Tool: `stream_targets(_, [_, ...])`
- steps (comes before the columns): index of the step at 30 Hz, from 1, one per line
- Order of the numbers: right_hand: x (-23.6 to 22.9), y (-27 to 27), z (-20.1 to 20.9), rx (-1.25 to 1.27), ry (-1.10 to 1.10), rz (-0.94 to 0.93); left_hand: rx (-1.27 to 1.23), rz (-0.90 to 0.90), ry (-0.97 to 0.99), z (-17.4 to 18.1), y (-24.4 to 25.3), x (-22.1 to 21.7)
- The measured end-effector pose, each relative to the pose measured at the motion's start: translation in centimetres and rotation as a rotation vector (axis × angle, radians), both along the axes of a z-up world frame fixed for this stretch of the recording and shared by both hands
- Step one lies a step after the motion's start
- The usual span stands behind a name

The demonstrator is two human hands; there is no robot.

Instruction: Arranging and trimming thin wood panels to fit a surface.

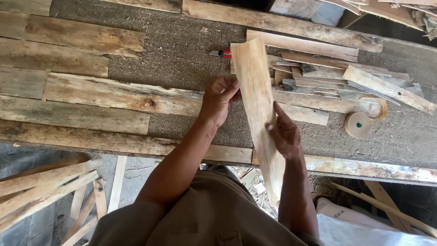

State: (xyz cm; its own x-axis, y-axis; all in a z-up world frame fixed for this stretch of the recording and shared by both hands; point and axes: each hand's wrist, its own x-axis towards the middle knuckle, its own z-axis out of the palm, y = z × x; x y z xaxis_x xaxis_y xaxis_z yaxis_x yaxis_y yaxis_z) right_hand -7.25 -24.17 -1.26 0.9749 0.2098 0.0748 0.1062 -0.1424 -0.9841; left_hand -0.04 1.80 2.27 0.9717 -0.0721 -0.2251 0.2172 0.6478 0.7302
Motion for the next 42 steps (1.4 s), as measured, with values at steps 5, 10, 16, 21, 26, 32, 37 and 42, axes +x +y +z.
stream_targets(5, [-0.7, 0.1, 1.7, -0.015, 0.164, 0.052, -0.319, -0.101, -0.090, -6.3, -0.7, -1.2])
stream_targets(10, [-1.2, 0.0, 1.9, -0.106, 0.321, 0.041, -0.405, -0.170, -0.029, -4.0, -0.5, -2.1])
stream_targets(16, [-1.4, -0.3, 0.5, 0.089, 0.240, 0.231, -0.507, -0.246, 0.027, -2.5, -0.5, -3.0])
stream_targets(21, [-1.8, 0.2, 0.8, -0.072, -0.070, 0.074, -0.173, -0.038, -0.002, -3.9, 0.4, -3.7])
stream_targets(26, [-1.8, 0.9, 1.2, 0.102, 0.100, 0.044, 0.333, 0.190, -0.064, -2.3, 0.9, -4.7])
stream_targets(32, [0.2, 2.8, 3.1, -0.393, 0.142, -0.152, 0.650, 0.306, -0.296, 5.1, 1.3, -9.4])
stream_targets(37, [4.1, 2.0, 2.6, -0.472, 0.288, -0.297, 0.467, 0.241, -0.468, 10.7, 0.2, -13.2])
stream_targets(42, [8.1, 2.2, 2.1, -0.436, 0.152, -0.336, 0.468, 0.248, -0.393, 9.8, -0.2, -15.0])
